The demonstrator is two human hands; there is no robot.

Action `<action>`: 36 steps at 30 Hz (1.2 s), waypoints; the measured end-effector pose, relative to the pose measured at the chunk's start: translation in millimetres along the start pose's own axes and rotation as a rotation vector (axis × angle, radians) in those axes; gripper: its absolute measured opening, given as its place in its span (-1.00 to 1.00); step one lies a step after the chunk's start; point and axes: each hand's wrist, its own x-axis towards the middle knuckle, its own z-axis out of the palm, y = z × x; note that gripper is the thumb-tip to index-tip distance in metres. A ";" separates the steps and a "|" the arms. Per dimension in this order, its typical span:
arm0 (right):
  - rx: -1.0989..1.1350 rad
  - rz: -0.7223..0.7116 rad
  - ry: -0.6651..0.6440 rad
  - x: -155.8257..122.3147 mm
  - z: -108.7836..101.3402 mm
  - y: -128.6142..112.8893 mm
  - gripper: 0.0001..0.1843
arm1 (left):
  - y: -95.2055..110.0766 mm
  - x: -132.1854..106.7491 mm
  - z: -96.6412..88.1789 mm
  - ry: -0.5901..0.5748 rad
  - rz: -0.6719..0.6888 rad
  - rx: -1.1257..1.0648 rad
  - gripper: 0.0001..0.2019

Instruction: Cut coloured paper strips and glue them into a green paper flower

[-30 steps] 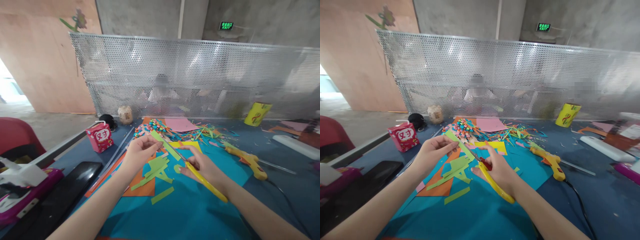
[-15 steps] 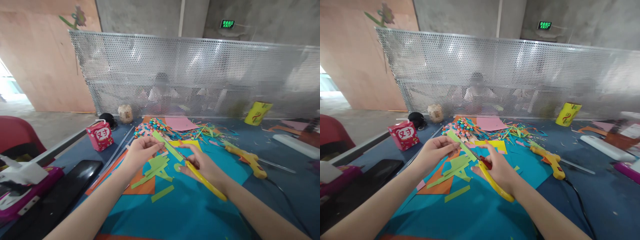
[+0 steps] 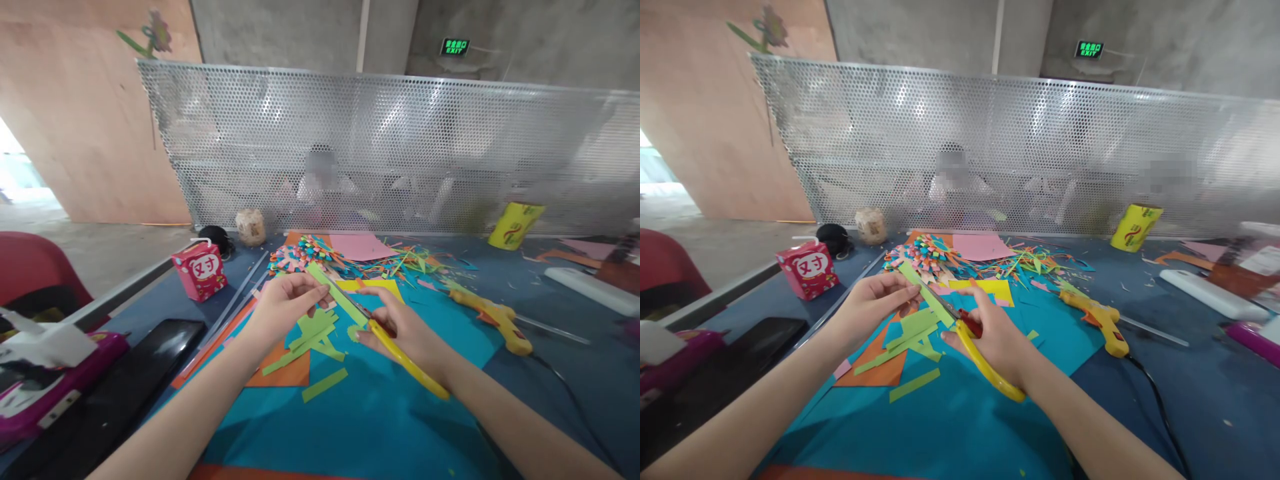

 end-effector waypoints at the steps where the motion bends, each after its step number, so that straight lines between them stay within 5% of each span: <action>1: 0.001 -0.004 -0.005 0.0 0.2 0.9 -0.40 | 0.6 -0.3 0.3 -0.001 0.001 0.012 -0.85; 36: -0.025 -0.032 0.019 -0.3 1.6 0.4 -0.39 | -3.6 -2.0 1.7 -0.099 -0.040 0.101 -0.83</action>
